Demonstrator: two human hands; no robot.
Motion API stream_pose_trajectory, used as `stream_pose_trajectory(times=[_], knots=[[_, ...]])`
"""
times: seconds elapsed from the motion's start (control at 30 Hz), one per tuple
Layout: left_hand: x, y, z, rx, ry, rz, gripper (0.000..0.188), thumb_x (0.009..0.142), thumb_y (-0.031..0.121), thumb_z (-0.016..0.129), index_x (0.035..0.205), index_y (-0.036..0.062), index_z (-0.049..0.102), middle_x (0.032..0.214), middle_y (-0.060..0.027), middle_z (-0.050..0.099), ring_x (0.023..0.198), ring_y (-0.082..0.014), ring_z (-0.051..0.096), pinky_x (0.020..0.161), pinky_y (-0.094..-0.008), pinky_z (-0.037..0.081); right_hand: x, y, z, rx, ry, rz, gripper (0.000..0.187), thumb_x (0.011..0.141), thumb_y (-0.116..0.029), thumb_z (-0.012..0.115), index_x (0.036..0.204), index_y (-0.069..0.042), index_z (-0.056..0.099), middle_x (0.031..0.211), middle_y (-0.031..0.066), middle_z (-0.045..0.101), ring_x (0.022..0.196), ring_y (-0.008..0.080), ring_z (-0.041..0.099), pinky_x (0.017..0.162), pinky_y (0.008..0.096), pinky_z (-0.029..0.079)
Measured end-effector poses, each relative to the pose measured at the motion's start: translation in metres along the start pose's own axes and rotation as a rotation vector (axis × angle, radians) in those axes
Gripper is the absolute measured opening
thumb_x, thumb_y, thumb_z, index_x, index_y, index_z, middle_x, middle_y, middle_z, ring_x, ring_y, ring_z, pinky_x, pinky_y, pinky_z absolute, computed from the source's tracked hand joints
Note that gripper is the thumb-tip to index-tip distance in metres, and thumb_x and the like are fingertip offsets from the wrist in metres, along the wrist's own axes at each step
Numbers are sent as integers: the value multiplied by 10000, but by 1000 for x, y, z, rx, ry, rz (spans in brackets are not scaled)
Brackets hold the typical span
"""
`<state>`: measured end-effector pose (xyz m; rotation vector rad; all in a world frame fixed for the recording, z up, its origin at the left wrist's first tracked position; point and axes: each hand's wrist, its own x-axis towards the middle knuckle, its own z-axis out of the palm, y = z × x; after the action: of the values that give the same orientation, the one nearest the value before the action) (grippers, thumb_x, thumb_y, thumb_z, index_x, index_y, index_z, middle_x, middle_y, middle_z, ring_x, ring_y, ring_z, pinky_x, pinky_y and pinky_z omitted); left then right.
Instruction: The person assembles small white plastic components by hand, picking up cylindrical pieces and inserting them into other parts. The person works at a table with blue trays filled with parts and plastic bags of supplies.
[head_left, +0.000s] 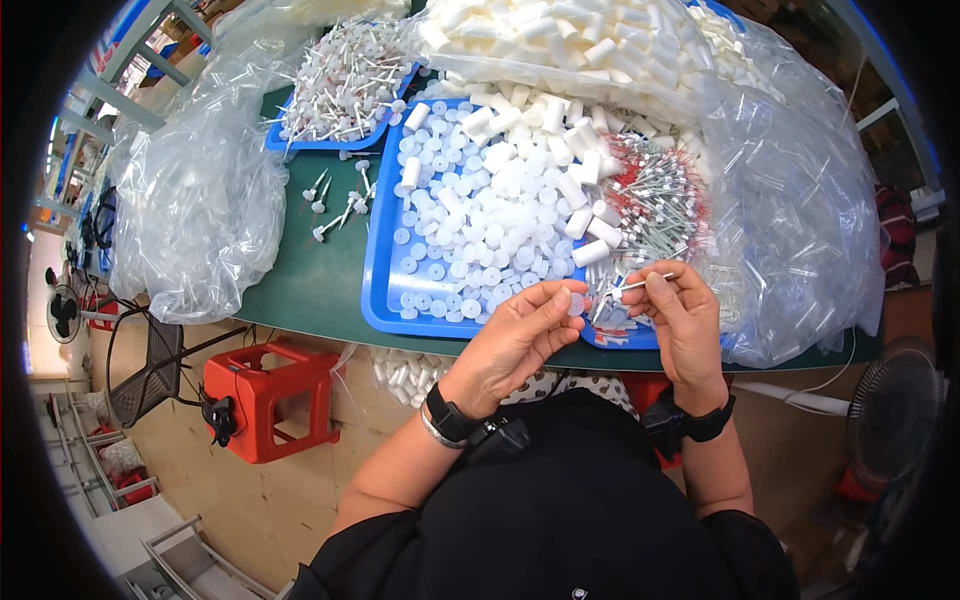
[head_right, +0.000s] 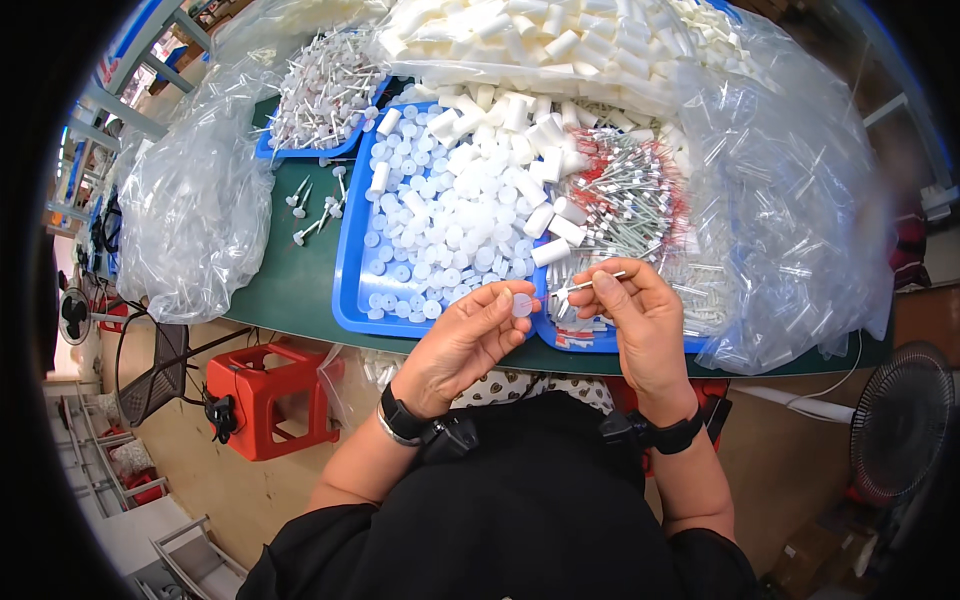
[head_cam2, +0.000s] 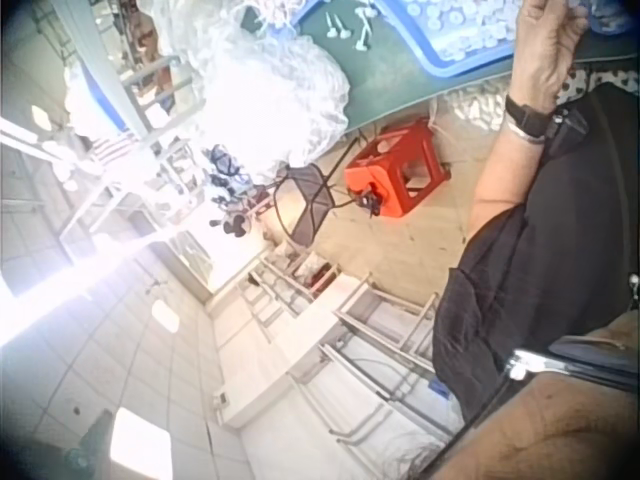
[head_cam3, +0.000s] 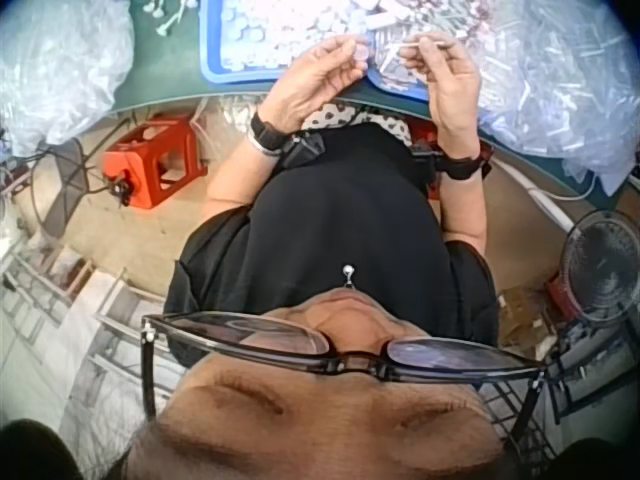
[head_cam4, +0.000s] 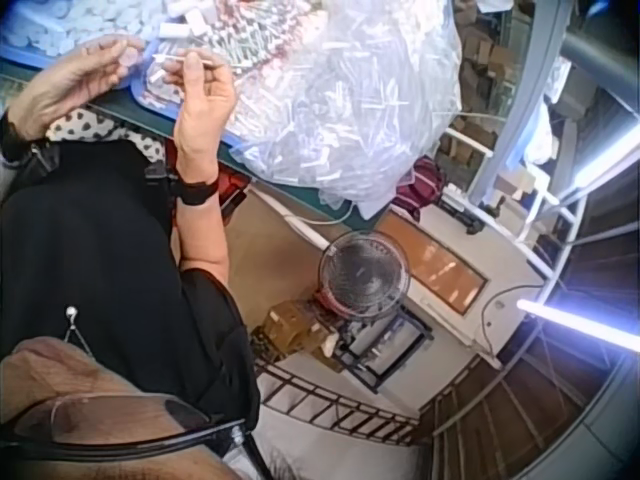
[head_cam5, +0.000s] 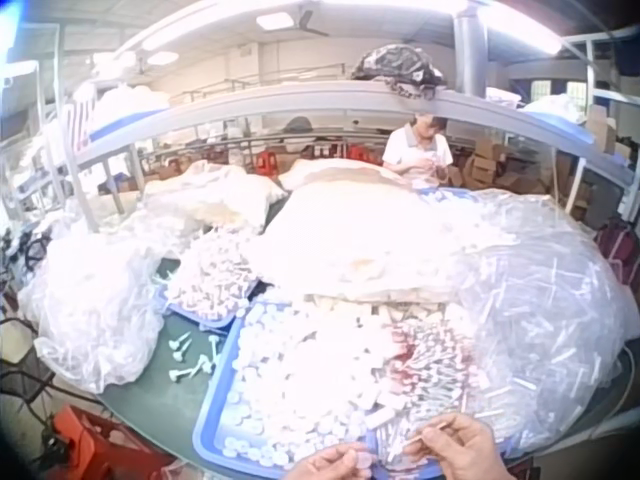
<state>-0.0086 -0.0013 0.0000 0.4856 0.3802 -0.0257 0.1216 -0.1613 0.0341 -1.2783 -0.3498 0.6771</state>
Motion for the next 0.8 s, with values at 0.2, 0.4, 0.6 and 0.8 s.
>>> stream_pose_trajectory(times=[0.2, 0.4, 0.6, 0.8], knots=[[-1, 0, 4, -80, 21, 17, 335, 969, 210, 554, 1208, -24, 545, 1001, -59, 618, 869, -118, 632, 825, -241, 536, -2, 0, 2, -130, 31, -58, 147, 950, -114, 567, 1028, 9, 591, 961, 126, 669, 844, 167, 666, 730, 279, 528], [1, -3, 0, -83, 27, 28, 335, 959, 192, 569, 1215, -22, 537, 1063, -81, 615, 902, -139, 627, 861, -253, 526, -9, 2, -1, -188, 55, -118, 130, 947, -73, 559, 1038, 13, 592, 964, 115, 669, 866, 164, 666, 740, 271, 530], [2, -6, 4, 96, 121, 106, 319, 946, 155, 586, 1208, -19, 528, 1034, -95, 637, 870, -148, 641, 800, -252, 543, -11, -1, -2, -255, -61, -256, 126, 933, -54, 569, 1036, 4, 613, 961, 97, 676, 847, 144, 667, 726, 270, 534], [5, -11, 7, 132, 131, 88, 287, 947, 141, 578, 1184, -13, 530, 993, -87, 635, 852, -124, 639, 775, -221, 558, -22, -7, -5, -529, -151, -614, 123, 843, -30, 663, 962, -13, 638, 903, 94, 668, 774, 199, 664, 647, 292, 521]])
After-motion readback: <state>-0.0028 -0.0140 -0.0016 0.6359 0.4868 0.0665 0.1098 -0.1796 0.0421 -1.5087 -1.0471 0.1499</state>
